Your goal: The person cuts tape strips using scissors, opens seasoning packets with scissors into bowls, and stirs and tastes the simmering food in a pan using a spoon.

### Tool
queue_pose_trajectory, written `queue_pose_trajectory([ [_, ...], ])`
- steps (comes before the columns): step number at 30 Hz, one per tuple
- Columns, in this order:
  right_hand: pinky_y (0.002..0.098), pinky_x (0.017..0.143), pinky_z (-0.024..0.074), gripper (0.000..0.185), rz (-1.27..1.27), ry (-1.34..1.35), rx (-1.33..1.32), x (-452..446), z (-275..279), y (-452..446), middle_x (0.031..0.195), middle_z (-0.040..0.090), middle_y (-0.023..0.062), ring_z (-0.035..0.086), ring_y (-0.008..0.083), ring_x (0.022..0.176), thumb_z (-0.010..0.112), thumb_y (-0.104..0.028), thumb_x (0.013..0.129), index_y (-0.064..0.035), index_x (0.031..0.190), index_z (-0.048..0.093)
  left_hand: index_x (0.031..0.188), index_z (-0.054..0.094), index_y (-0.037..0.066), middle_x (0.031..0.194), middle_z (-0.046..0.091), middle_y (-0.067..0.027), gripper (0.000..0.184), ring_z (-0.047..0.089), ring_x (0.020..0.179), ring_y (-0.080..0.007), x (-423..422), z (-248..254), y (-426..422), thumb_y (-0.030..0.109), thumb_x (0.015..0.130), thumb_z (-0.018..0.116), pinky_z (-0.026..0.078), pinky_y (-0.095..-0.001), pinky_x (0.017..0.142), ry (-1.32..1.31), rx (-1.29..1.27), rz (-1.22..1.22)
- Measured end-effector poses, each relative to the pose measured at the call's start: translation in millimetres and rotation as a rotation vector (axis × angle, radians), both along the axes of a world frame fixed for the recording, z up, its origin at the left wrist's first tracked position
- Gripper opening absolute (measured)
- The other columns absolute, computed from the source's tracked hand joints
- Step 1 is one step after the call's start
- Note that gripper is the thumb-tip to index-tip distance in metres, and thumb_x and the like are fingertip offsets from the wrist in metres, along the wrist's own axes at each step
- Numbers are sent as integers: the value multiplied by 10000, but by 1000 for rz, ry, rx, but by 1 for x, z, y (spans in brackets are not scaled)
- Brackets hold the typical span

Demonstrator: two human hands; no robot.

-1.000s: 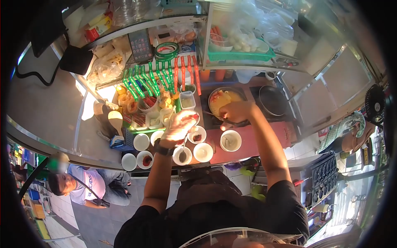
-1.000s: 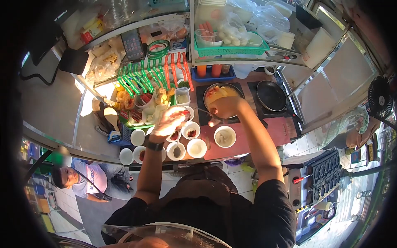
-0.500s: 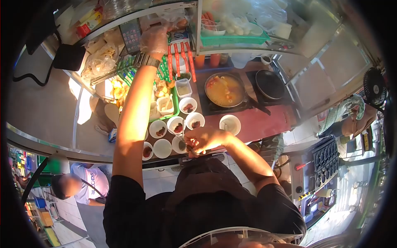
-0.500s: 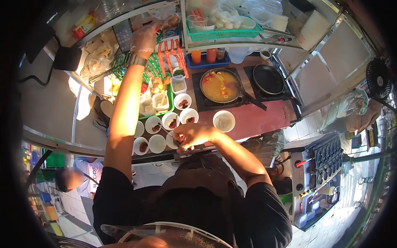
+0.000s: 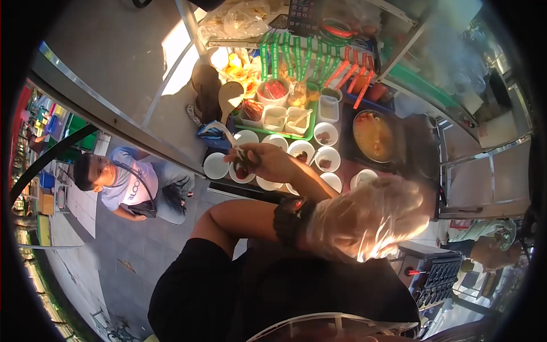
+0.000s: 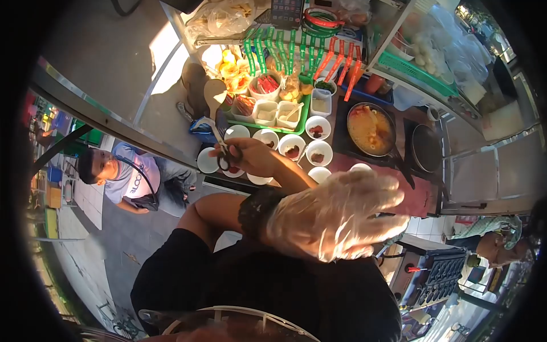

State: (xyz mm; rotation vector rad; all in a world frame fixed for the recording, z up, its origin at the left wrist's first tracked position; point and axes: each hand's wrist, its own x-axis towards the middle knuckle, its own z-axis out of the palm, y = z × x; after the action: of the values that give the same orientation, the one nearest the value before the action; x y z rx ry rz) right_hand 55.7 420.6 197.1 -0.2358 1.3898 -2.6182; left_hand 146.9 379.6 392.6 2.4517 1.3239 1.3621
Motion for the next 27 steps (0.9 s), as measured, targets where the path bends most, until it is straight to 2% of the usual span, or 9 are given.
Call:
queue_pose_trajectory([
  [4,350,1037,492,315,58,-386,-642,-75,-27,-29,1412,578,226,580,243,1227,421,-63,1094,106,1338,528,1380,627,98,1398,581,-134,601,546,1346,-300,-19,-4,-49,347,855,784,476,-466,1055,-71,-61,36],
  [6,296,985,525,344,-82,-688,-893,-99,-11,-37,1324,641,243,655,289,1123,426,-7,1050,141,1349,511,1271,694,86,1325,660,-84,523,637,1242,-307,-29,8,-62,353,836,810,511,-459,1026,14,-92,217],
  [9,305,1016,507,317,30,-592,-907,-93,10,-21,1289,658,250,672,309,1105,447,-14,1037,135,1299,546,1130,715,46,1140,744,-143,377,706,1126,-351,-49,3,-68,296,861,800,539,-464,980,-10,-125,425],
  [14,315,813,573,354,-101,-263,-339,-18,34,24,975,728,148,729,214,893,597,-290,1035,32,1174,651,1133,645,-31,1061,707,-143,241,679,1004,-258,-77,-86,-105,188,1045,596,520,-392,944,-376,86,1082],
  [17,425,1002,512,351,-474,43,1353,143,57,141,1268,673,137,617,321,1234,727,-321,931,-176,1247,683,1080,641,-25,958,675,-105,214,644,904,-216,-51,-126,-106,182,1034,607,517,-371,876,-447,87,1130],
  [19,441,912,503,326,-734,-177,2202,239,8,235,1171,676,135,599,311,1019,755,-233,849,-83,1132,693,1053,640,-8,928,672,-104,197,641,855,-211,-16,-139,-84,186,1015,642,521,-360,821,-543,-108,1037],
  [20,445,814,516,269,-944,-178,2149,286,-13,277,1094,672,140,593,305,937,719,-195,855,-49,1079,687,1043,641,0,925,680,-111,192,649,835,-218,14,-144,-64,186,1003,666,524,-359,796,-646,-273,970],
  [22,457,735,558,160,-735,-621,2371,347,-44,323,983,666,131,647,354,965,654,-148,894,-86,1042,661,1063,645,12,927,692,-135,189,680,806,-241,59,-155,-14,168,976,708,540,-366,740,-489,-478,790],
  [27,509,799,578,280,-847,-495,1977,366,-9,341,988,691,169,699,409,913,584,-48,914,-111,1180,646,1179,524,-17,901,672,-146,337,700,772,-226,133,-217,64,220,1003,686,558,-348,693,-561,-764,689],
])
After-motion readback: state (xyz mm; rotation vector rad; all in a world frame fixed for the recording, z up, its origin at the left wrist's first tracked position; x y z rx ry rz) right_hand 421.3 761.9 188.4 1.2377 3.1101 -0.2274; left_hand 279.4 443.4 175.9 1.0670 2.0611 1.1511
